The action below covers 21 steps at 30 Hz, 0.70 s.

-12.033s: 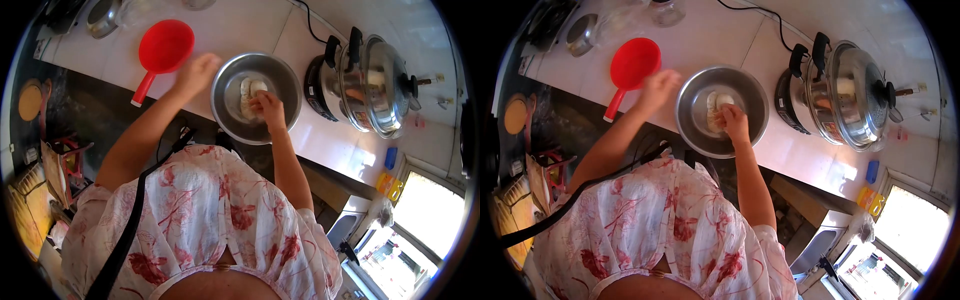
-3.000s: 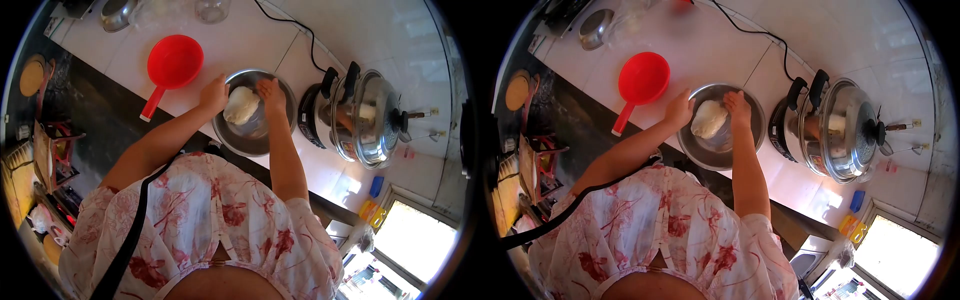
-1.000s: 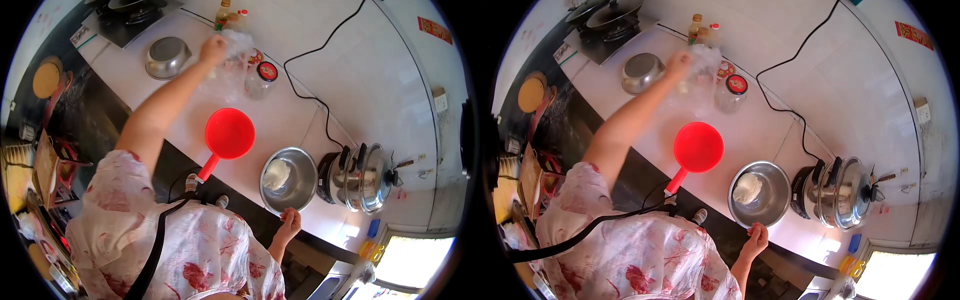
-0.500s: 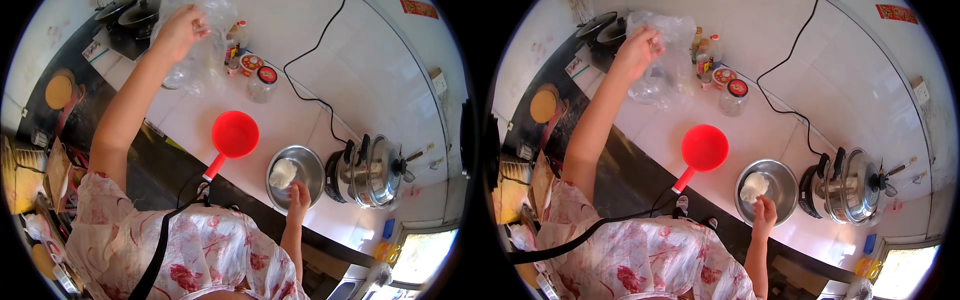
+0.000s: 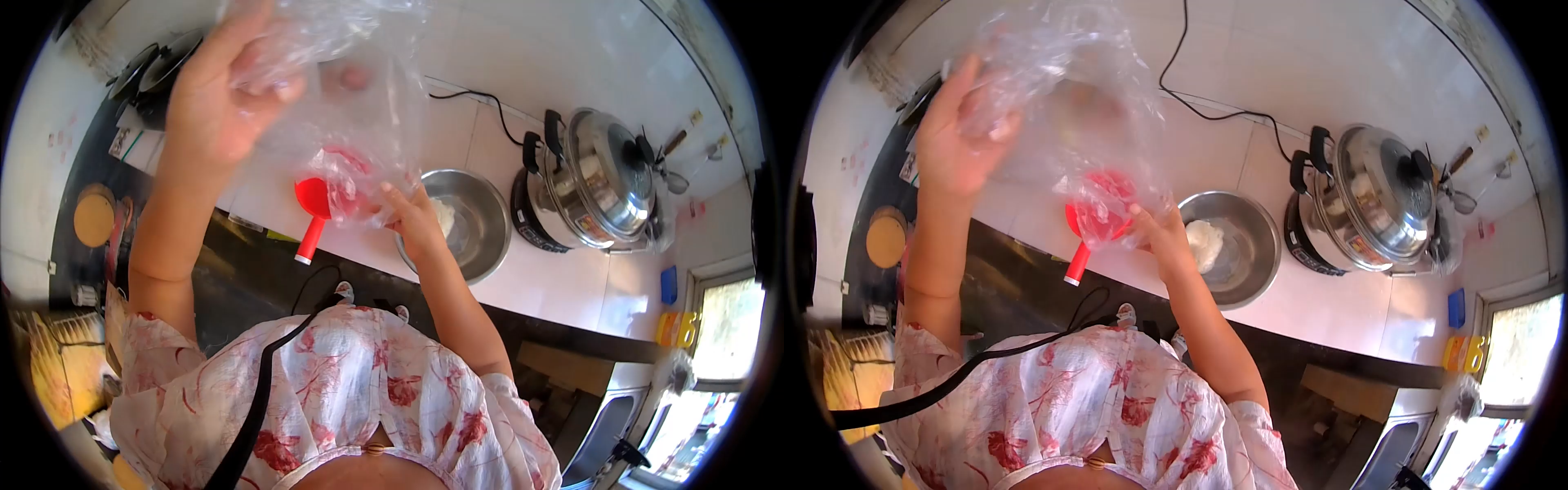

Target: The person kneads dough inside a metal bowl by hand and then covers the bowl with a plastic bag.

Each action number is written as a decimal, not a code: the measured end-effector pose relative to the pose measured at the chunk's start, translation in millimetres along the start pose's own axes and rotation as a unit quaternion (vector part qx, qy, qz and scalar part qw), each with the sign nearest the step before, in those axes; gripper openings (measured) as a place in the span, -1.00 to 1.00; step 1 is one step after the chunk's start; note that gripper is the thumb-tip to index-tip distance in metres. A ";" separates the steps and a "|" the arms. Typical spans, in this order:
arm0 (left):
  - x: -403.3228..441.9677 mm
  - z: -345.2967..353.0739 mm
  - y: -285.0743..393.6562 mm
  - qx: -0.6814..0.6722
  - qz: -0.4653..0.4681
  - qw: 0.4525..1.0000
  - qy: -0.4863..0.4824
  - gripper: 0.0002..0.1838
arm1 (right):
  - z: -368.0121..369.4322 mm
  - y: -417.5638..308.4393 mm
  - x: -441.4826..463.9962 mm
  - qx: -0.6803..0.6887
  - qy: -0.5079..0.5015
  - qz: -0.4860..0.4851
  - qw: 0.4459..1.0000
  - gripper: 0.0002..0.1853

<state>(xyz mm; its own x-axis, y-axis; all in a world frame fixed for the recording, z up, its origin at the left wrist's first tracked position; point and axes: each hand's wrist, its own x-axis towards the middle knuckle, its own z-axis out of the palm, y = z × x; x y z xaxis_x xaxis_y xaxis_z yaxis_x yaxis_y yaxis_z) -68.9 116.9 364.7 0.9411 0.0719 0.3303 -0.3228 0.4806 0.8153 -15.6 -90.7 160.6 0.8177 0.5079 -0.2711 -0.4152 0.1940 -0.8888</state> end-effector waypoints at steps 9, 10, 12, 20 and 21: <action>-25.1 -21.1 25.8 0.091 0.162 0.981 -0.064 -0.67 | -62.9 -30.7 10.4 0.062 0.158 -0.186 0.968 -0.86; -29.3 -19.4 22.1 0.243 0.214 0.945 0.053 -0.71 | -64.8 -37.4 11.4 0.059 0.155 -0.187 0.968 -0.86; -33.2 -25.3 15.5 0.382 0.263 0.869 0.172 -0.75 | -63.2 -59.3 15.0 0.038 0.162 -0.366 0.916 -0.82; -18.3 -111.2 -86.0 0.621 0.120 0.767 0.105 -0.74 | -75.0 -133.5 30.6 -0.557 0.169 -0.537 0.611 -0.70; -15.3 -120.5 -100.5 0.618 0.114 0.771 0.106 -0.74 | -85.0 -129.5 39.5 -0.561 0.166 -0.531 0.612 -0.70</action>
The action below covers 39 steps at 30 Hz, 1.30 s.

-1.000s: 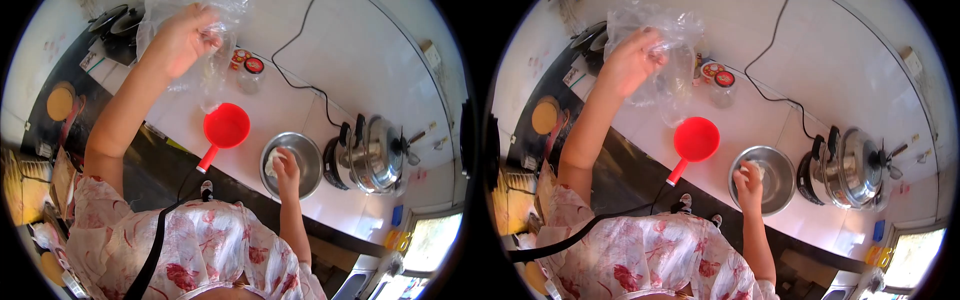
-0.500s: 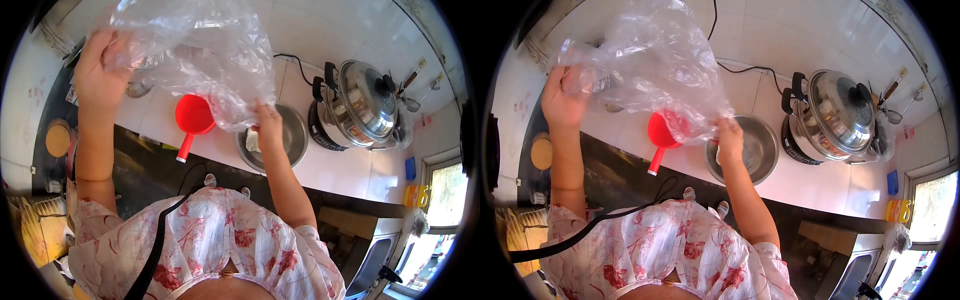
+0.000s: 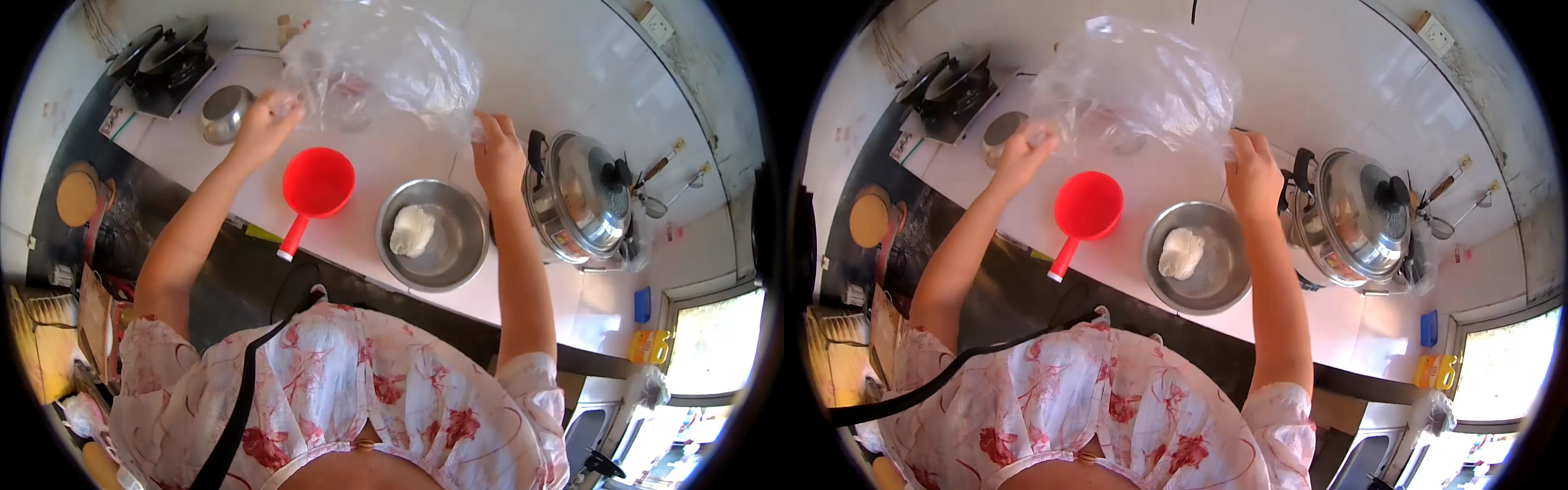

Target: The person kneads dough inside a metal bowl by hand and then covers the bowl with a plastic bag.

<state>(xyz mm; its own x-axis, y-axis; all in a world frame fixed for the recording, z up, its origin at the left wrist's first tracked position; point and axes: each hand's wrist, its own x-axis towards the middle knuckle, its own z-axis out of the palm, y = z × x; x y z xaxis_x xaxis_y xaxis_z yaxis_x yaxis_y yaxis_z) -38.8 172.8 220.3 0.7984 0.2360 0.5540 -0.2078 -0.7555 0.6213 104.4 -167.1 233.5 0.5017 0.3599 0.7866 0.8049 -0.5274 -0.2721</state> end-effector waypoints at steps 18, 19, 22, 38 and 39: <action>-2.0 181.7 -40.5 -0.143 -0.118 0.979 -0.089 -0.82 | 70.5 121.0 -107.3 0.496 0.057 0.434 0.749 -0.83; -3.7 180.7 -38.7 0.044 0.096 0.992 -0.075 -0.85 | 68.4 122.9 -111.7 0.495 0.057 0.437 0.749 -0.83; -26.2 176.9 -29.8 0.174 0.270 0.938 -0.133 -0.85 | 66.8 136.0 -139.5 0.406 -0.055 0.357 0.839 -0.90; -130.3 202.9 -17.4 0.194 -0.159 0.906 -0.339 -0.75 | 13.4 139.9 -273.3 0.301 0.028 0.645 0.702 -0.80; -135.2 205.2 -19.5 0.195 -0.159 0.907 -0.339 -0.75 | 10.9 136.1 -276.0 0.182 -0.016 0.657 0.732 -0.81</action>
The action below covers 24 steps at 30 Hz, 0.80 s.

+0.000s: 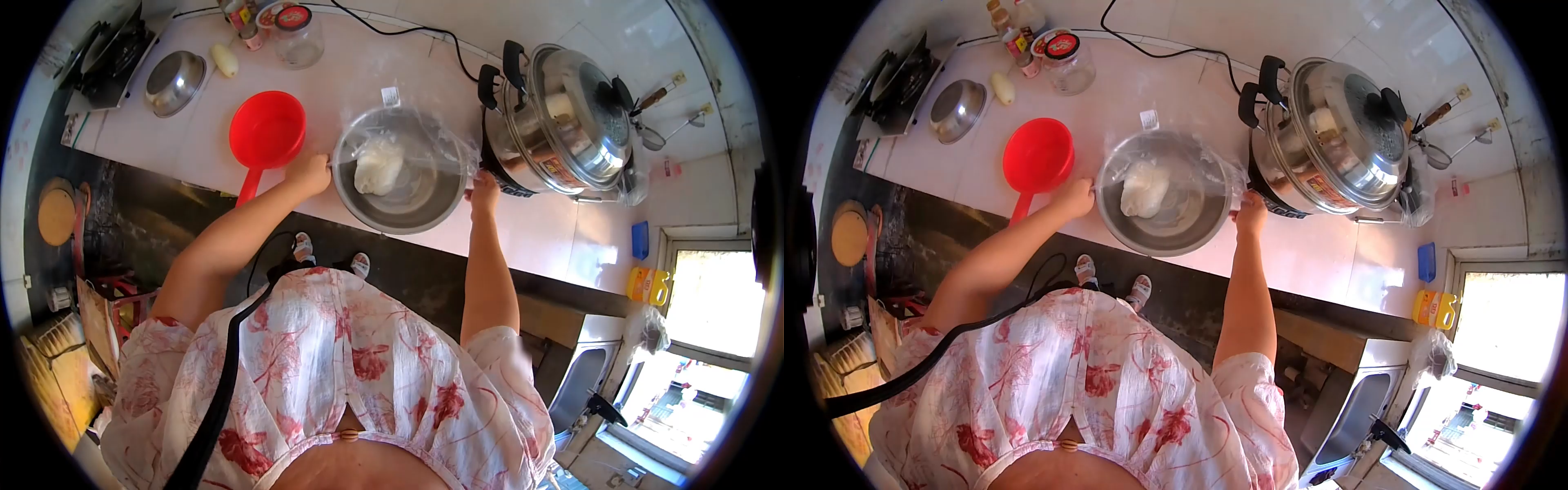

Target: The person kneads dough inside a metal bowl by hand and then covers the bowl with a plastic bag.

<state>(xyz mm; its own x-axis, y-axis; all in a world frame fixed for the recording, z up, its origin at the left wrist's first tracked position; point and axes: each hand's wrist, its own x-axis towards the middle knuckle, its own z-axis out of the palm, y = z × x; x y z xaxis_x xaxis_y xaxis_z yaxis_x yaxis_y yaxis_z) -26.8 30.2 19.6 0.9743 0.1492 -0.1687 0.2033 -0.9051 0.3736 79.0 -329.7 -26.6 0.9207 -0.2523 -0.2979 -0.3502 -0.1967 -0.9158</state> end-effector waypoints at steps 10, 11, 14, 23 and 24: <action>-20.0 83.0 -34.9 -0.167 -0.068 0.981 0.072 -0.57 | 8.8 -6.9 -17.4 0.179 -0.006 0.012 0.984 -0.71; -6.9 78.4 -35.2 -0.216 -0.091 0.967 0.104 -0.59 | 12.0 -11.9 -13.3 0.237 0.031 0.065 0.969 -0.71; 15.2 32.9 -5.5 -0.341 -0.172 0.917 0.114 -0.64 | 22.1 -19.9 -1.9 0.352 -0.012 0.058 0.934 -0.74; 75.7 -16.6 13.7 -0.550 -0.225 0.796 0.116 -0.62 | 34.7 -36.0 39.1 0.340 -0.165 -0.001 0.926 -0.70; 78.8 -20.3 15.2 -0.538 -0.255 0.799 0.087 -0.61 | 37.4 -39.5 42.2 0.332 -0.177 -0.001 0.926 -0.71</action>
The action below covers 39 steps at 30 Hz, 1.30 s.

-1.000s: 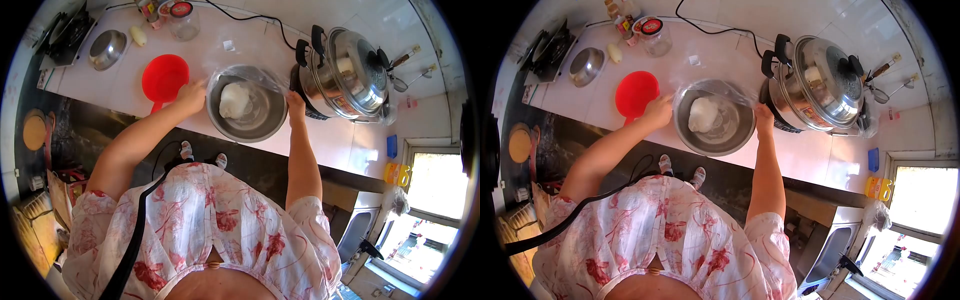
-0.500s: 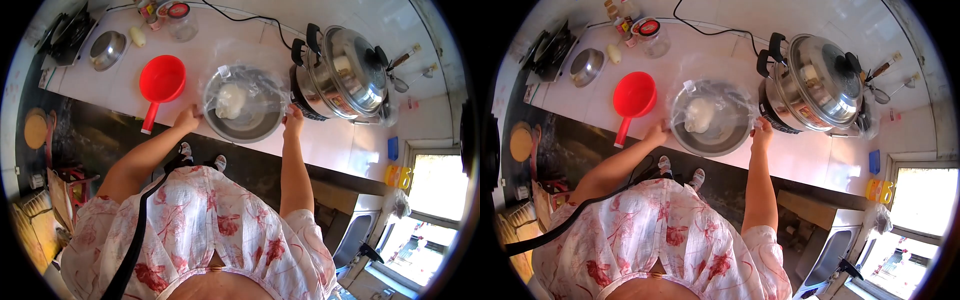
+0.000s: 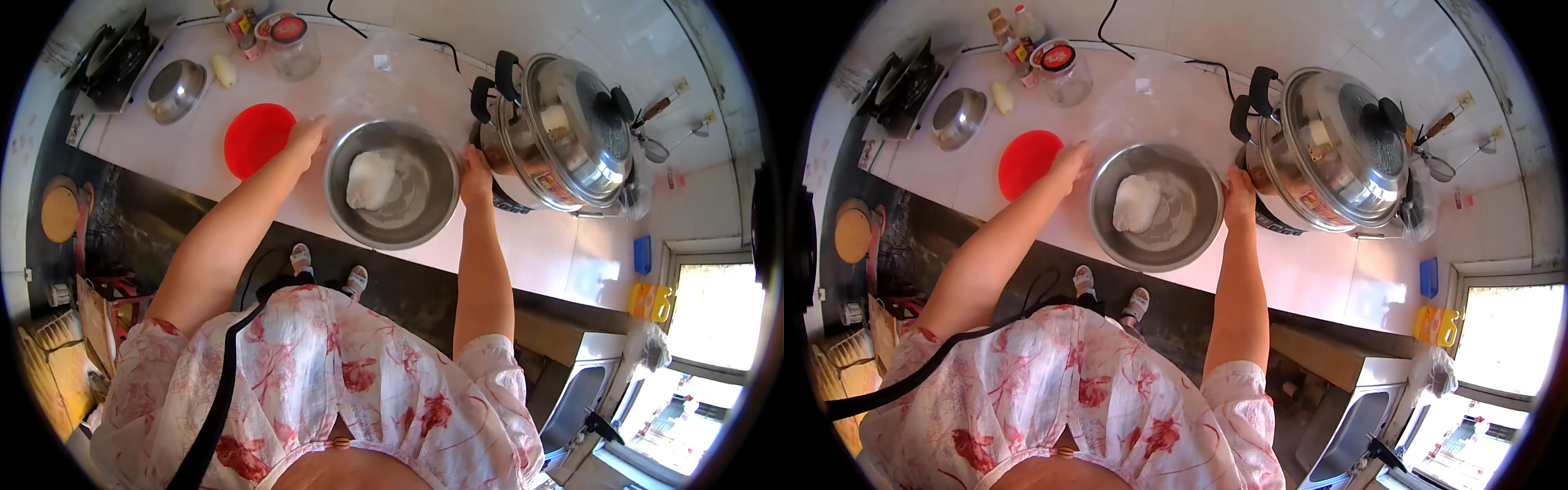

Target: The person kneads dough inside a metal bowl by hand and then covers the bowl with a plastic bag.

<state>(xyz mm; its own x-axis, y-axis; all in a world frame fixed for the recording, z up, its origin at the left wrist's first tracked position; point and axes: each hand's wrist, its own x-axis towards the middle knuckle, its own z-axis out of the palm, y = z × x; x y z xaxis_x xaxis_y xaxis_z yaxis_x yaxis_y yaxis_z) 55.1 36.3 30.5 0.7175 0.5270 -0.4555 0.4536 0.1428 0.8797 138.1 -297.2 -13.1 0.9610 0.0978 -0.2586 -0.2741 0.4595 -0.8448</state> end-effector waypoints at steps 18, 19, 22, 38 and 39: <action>-28.7 -29.7 -111.2 0.088 0.158 0.977 -0.114 -0.69 | -19.0 -0.5 -78.8 -0.246 0.068 -0.027 0.966 -0.75; -42.4 -32.9 -110.0 0.089 0.154 0.977 -0.115 -0.69 | -19.9 0.4 -88.9 -0.283 0.066 -0.041 0.956 -0.77; -74.2 -43.3 -109.6 0.144 0.203 0.964 -0.088 -0.73 | -31.5 8.6 -116.0 -0.317 0.044 -0.090 0.943 -0.79; -141.6 -37.7 -47.2 0.326 0.484 0.805 -0.107 -0.50 | -40.0 45.6 -192.8 -0.492 -0.003 -0.166 0.855 -0.88; -131.2 -35.3 -46.9 0.382 0.494 0.761 -0.174 -0.50 | -40.3 45.8 -192.4 -0.492 -0.005 -0.168 0.854 -0.88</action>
<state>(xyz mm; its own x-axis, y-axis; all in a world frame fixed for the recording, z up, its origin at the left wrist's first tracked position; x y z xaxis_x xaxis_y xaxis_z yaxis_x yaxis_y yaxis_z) -78.9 -9.9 53.8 0.9443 -0.2115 0.2521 -0.3187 -0.7787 0.5404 -60.7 -330.6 -20.9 0.9903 0.1168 0.0756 0.1245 -0.5007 -0.8566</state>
